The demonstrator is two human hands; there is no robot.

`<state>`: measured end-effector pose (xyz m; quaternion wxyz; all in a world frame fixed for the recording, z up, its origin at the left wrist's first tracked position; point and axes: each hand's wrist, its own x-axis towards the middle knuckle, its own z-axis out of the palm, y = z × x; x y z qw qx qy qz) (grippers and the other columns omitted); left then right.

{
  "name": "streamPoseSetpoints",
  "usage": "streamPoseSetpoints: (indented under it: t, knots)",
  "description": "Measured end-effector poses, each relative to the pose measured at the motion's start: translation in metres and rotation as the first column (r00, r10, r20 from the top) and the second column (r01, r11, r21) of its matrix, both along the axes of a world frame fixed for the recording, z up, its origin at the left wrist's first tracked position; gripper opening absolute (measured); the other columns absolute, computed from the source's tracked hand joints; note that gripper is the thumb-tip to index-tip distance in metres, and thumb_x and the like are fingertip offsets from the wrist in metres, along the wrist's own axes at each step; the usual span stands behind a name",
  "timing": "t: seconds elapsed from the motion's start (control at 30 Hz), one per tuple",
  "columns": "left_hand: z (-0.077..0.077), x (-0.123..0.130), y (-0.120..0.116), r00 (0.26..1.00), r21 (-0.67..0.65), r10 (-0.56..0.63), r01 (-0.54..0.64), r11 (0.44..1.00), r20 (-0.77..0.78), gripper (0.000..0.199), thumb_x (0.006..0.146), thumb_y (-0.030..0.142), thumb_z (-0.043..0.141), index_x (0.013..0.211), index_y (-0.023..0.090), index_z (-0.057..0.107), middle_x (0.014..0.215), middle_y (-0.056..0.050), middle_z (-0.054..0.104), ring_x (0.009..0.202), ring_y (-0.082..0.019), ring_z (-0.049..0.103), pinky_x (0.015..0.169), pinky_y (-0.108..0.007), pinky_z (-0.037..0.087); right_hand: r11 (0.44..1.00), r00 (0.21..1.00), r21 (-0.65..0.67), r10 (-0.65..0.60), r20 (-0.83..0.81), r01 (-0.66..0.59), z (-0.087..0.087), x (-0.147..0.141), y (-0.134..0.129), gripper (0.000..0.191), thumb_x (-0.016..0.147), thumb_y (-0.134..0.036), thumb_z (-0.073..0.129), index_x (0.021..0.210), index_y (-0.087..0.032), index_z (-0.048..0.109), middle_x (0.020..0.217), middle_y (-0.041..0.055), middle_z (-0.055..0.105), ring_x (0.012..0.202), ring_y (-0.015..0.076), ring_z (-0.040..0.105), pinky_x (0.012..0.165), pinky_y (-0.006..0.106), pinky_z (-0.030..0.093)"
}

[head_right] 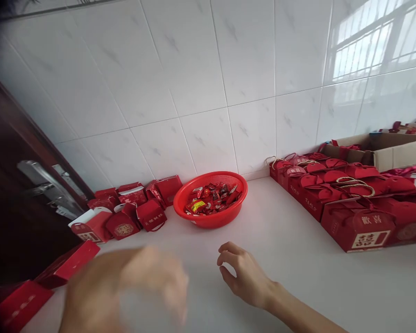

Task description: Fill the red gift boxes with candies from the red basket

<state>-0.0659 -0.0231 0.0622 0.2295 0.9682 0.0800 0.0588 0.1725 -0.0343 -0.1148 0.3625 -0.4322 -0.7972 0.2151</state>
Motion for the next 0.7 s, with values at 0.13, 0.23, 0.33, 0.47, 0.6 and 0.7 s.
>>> streamPoseSetpoints:
  t: [0.13,0.23,0.33,0.47,0.6,0.7]
  knots:
    - [-0.003,-0.005,0.091,0.818,-0.071,0.575,-0.572,0.817,0.019,0.032,0.088,0.044,0.06,0.107,0.021,0.071,0.103,-0.005,0.075,0.094,-0.021,0.069,0.086,-0.031,0.055,1.0,1.0,0.012,0.02,0.015,-0.02,-0.002,-0.003,-0.002,0.02,0.089,-0.011,0.047,0.092,-0.022,0.064,0.114,0.011,0.064,0.095,0.0206,0.069,0.081,0.035,0.056]
    - [-0.017,-0.025,0.155,0.539,0.143,0.84,-0.838,0.527,0.061,0.029,0.088,0.032,0.053,0.105,0.019,0.072,0.113,-0.005,0.074,0.104,-0.022,0.067,0.093,-0.03,0.052,1.0,1.0,0.017,0.009,0.003,-0.009,-0.005,-0.004,-0.001,0.021,0.088,-0.011,0.047,0.092,-0.021,0.064,0.113,0.0113,0.064,0.094,0.0206,0.069,0.08,0.034,0.056]
    - [-0.03,-0.039,0.202,0.359,0.343,0.931,-0.884,0.318,0.063,0.032,0.086,0.025,0.053,0.111,0.02,0.073,0.123,-0.006,0.07,0.118,-0.023,0.061,0.103,-0.031,0.046,1.0,1.0,0.01,-0.017,-0.012,0.017,-0.006,-0.004,0.003,0.021,0.087,-0.01,0.047,0.09,-0.021,0.065,0.112,0.0113,0.064,0.093,0.0206,0.069,0.08,0.034,0.055]
    - [-0.042,-0.041,0.242,0.26,0.427,0.962,-0.881,0.203,0.079,0.043,0.083,0.021,0.052,0.123,0.015,0.069,0.14,-0.013,0.057,0.133,-0.028,0.049,0.111,-0.035,0.038,0.998,0.998,0.011,-0.058,-0.034,0.058,-0.007,-0.003,0.008,0.021,0.085,-0.008,0.048,0.09,-0.021,0.065,0.112,0.0112,0.065,0.094,0.0203,0.068,0.082,0.033,0.055]
    - [-0.049,-0.037,0.273,0.195,0.487,0.978,-0.863,0.136,0.074,0.05,0.078,0.021,0.054,0.125,0.011,0.067,0.147,-0.019,0.048,0.133,-0.036,0.049,0.111,-0.043,0.037,0.997,0.996,0.028,-0.068,-0.06,0.07,-0.011,-0.004,0.011,0.022,0.083,-0.008,0.05,0.091,-0.021,0.066,0.112,0.0103,0.066,0.095,0.0194,0.068,0.083,0.03,0.054]
    - [-0.051,-0.037,0.292,0.175,0.524,0.982,-0.844,0.115,0.067,0.051,0.074,0.022,0.054,0.121,0.008,0.069,0.148,-0.02,0.047,0.135,-0.04,0.045,0.109,-0.046,0.038,0.996,0.996,0.046,-0.074,-0.059,0.077,-0.019,-0.006,0.015,0.022,0.081,-0.009,0.052,0.091,-0.021,0.067,0.112,0.0092,0.066,0.091,0.0185,0.069,0.081,0.028,0.054]
